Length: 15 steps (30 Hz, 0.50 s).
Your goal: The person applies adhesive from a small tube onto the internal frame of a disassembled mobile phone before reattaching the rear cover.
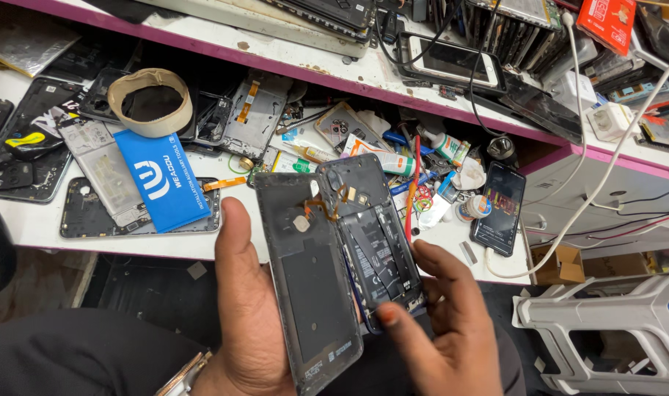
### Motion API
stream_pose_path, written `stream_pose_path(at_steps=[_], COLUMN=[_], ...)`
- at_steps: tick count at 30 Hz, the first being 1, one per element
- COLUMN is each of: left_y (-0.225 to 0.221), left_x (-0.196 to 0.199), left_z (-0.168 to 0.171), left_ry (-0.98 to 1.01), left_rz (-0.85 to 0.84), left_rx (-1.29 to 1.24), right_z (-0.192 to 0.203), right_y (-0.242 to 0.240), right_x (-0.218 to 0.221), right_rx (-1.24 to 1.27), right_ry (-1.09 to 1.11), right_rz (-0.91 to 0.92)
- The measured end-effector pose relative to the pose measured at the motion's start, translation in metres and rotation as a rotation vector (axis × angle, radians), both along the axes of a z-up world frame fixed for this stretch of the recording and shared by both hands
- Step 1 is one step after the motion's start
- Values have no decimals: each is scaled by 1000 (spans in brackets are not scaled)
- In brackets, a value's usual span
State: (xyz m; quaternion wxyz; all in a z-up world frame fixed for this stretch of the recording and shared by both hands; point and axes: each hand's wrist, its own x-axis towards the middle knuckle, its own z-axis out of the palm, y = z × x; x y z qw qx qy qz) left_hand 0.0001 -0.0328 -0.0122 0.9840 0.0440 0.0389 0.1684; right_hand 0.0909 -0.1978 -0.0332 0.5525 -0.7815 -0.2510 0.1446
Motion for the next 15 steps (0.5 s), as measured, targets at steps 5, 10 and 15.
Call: stream_pose_path(at_steps=[5, 10, 15], left_y=[5, 2, 1], left_x=[2, 1, -2], left_z=[8, -5, -13], left_ry=[110, 114, 26], left_rz=[32, 54, 53], left_rx=[-2, 17, -9], right_z=[2, 9, 12], right_y=[0, 5, 11], right_x=[-4, -8, -9], right_rx=[240, 54, -54], right_ry=[-34, -388, -531], right_rz=[55, 136, 131])
